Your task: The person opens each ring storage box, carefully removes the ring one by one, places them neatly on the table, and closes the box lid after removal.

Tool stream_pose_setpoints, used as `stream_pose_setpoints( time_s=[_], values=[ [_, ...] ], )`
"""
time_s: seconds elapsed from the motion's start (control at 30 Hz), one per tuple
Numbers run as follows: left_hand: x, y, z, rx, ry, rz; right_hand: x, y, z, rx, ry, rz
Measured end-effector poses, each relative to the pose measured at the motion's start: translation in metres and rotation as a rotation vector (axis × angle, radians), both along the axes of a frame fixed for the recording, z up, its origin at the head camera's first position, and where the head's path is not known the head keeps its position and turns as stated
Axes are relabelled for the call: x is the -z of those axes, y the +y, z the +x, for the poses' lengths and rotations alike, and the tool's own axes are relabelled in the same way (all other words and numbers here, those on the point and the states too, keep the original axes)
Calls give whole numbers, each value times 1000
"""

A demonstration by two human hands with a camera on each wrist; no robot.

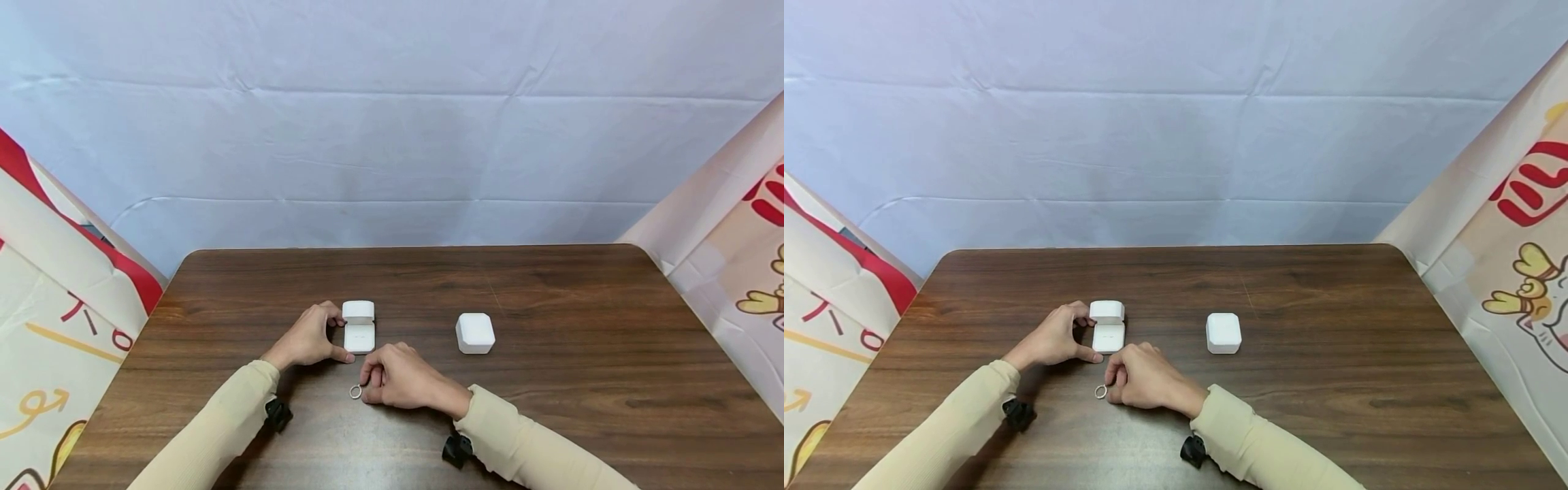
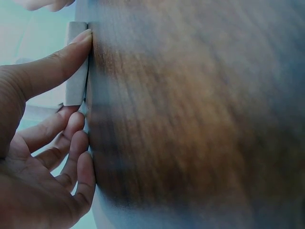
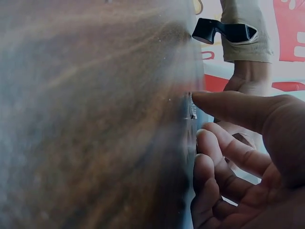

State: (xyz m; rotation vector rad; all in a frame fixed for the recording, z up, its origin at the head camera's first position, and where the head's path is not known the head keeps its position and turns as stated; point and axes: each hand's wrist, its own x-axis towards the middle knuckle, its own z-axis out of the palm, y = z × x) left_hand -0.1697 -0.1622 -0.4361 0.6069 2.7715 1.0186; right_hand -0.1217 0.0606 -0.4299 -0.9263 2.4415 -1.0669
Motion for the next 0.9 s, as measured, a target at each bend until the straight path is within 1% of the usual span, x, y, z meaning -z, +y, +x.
stream_pose_setpoints(
  time_s=[0.13, 0.23, 0.37, 0.5, 0.67, 0.9],
  values=[
    [1, -1, 0, 7, 19, 7, 1, 0, 0, 12, 23, 16],
    [1, -1, -1, 3, 14, 13, 1, -1, 0, 18, 33, 21],
    [1, -1, -1, 6, 12, 21, 1, 0, -1, 21, 30, 10],
    [2, -1, 0, 8, 15, 18, -1, 5, -6, 34, 32, -11],
    [1, 0, 0, -7, 7, 11, -10, 14, -20, 98, 29, -53],
    [0, 1, 0, -16, -14, 0, -23, 28, -47, 221, -26, -115]
  ],
)
